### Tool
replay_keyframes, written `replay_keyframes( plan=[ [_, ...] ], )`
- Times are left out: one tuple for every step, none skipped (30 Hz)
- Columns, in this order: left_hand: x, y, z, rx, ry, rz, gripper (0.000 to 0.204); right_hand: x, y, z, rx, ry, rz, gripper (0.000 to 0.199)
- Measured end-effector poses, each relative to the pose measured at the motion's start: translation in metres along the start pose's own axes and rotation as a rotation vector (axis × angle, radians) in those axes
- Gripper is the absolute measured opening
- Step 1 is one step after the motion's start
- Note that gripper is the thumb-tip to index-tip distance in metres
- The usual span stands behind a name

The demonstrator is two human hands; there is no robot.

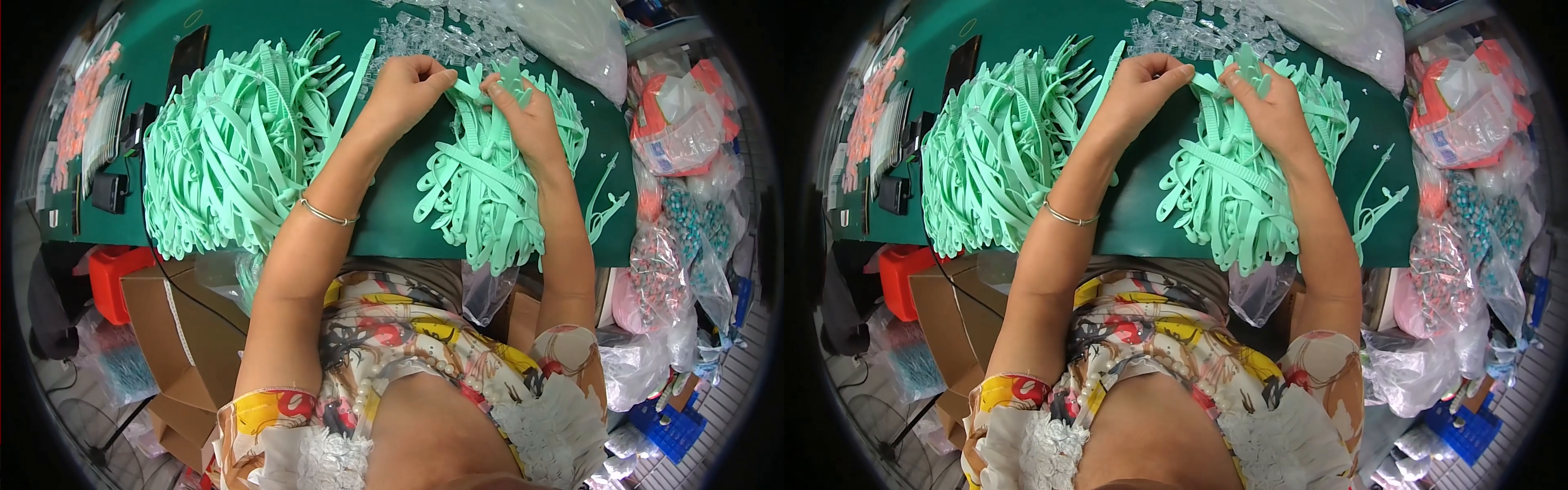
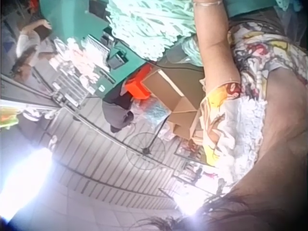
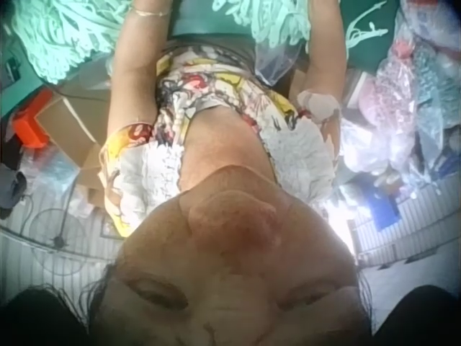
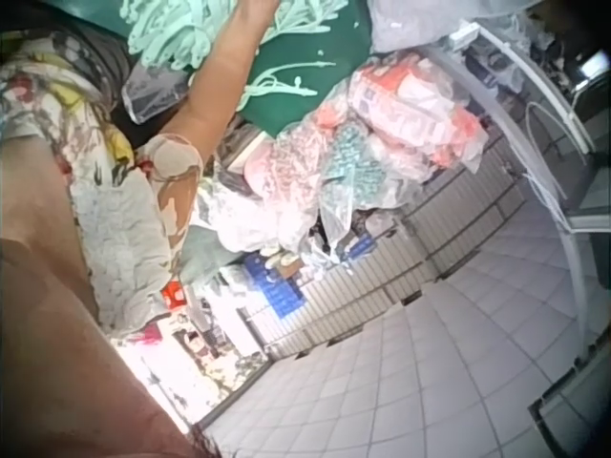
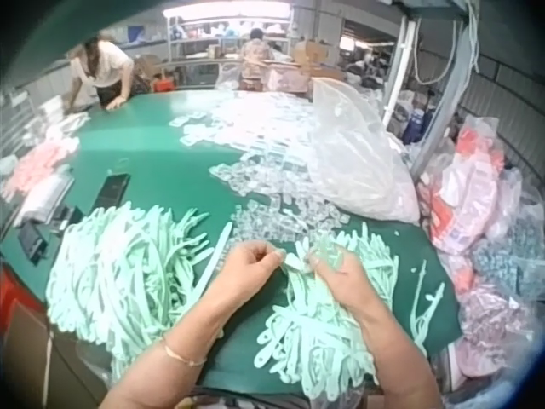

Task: Sorting and grouping green plastic strips at a workstation.

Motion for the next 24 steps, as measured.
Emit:
replay_keyframes(
  plan=[
    [0.000, 0.001, 0.001, 0.032, -0.007, 0.053, 0.023, 0.000, 0.000, 0.000, -0.057, -0.036, -0.004, 0.019],
    [-0.001, 0.001, 0.002, 0.033, -0.011, 0.050, 0.023, -0.001, 0.001, 0.000, -0.114, -0.071, -0.007, 0.019],
    [-0.001, 0.001, 0.002, 0.065, -0.022, 0.118, 0.024, -0.002, 0.002, 0.001, -0.116, -0.068, -0.010, 0.019],
    [-0.001, 0.001, 0.003, 0.097, -0.032, 0.187, 0.024, -0.005, 0.004, 0.001, -0.206, -0.129, -0.047, 0.019],
    [-0.002, 0.001, 0.002, 0.097, -0.040, 0.188, 0.024, -0.005, 0.007, 0.001, -0.297, -0.185, -0.080, 0.019],
    [-0.001, 0.000, 0.001, 0.168, -0.065, 0.263, 0.023, -0.004, 0.010, -0.001, -0.300, -0.178, -0.078, 0.019],
    [0.000, -0.001, 0.001, 0.239, -0.089, 0.338, 0.023, -0.004, 0.016, -0.005, -0.268, -0.229, 0.013, 0.019],
    [0.003, 0.001, 0.001, 0.239, -0.091, 0.336, 0.023, -0.006, 0.020, -0.007, -0.234, -0.283, 0.101, 0.018],
    [0.005, 0.001, 0.001, 0.287, -0.102, 0.364, 0.022, -0.005, 0.022, -0.007, -0.229, -0.253, 0.155, 0.019],
    [0.006, 0.001, 0.001, 0.335, -0.112, 0.392, 0.021, -0.005, 0.022, -0.006, -0.229, -0.252, 0.154, 0.019],
    [0.007, 0.000, 0.001, 0.326, -0.111, 0.409, 0.021, -0.004, 0.019, -0.003, -0.137, -0.192, 0.153, 0.020],
    [0.007, 0.000, 0.001, 0.327, -0.109, 0.409, 0.021, -0.004, 0.016, -0.001, -0.044, -0.132, 0.153, 0.022],
    [0.006, 0.002, 0.001, 0.339, -0.106, 0.415, 0.020, -0.005, 0.015, 0.001, -0.044, -0.134, 0.154, 0.022],
    [0.005, 0.001, 0.002, 0.351, -0.103, 0.423, 0.020, -0.006, 0.013, 0.004, -0.005, -0.074, 0.174, 0.023],
    [0.002, 0.000, 0.004, 0.352, -0.102, 0.423, 0.020, -0.006, 0.012, 0.005, 0.033, -0.013, 0.195, 0.025],
    [-0.002, -0.002, 0.006, 0.370, -0.135, 0.371, 0.019, -0.007, 0.011, 0.005, 0.033, -0.015, 0.196, 0.025],
    [-0.009, -0.005, 0.008, 0.388, -0.169, 0.320, 0.018, -0.006, 0.010, 0.005, 0.075, -0.013, 0.239, 0.024],
    [-0.017, -0.004, 0.012, 0.411, -0.213, 0.390, 0.020, -0.006, 0.009, 0.005, 0.117, -0.012, 0.282, 0.023],
    [-0.026, -0.004, 0.015, 0.427, -0.237, 0.457, 0.020, -0.006, 0.008, 0.005, 0.117, -0.013, 0.285, 0.023],
    [-0.034, -0.004, 0.017, 0.442, -0.261, 0.524, 0.021, -0.006, 0.007, 0.006, 0.122, -0.002, 0.296, 0.021],
    [-0.038, -0.003, 0.019, 0.407, -0.252, 0.603, 0.023, -0.006, 0.006, 0.006, 0.127, 0.009, 0.308, 0.019],
    [-0.039, -0.002, 0.018, 0.407, -0.249, 0.604, 0.023, -0.006, 0.007, 0.005, 0.128, 0.006, 0.309, 0.019],
    [-0.038, -0.003, 0.016, 0.435, -0.219, 0.679, 0.021, -0.005, 0.009, 0.005, 0.124, 0.007, 0.303, 0.016],
    [-0.038, -0.004, 0.014, 0.462, -0.189, 0.754, 0.020, -0.004, 0.010, 0.005, 0.120, 0.007, 0.296, 0.014]
  ],
)
Point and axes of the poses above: each hand's wrist, its own z-axis towards the middle knuckle, its own x-axis out of the palm, y = z × x, the point moved 2 cm from there along z, towards the middle knuckle, and after that the axes turned 12 degrees about -y, right-handed, at the moved point
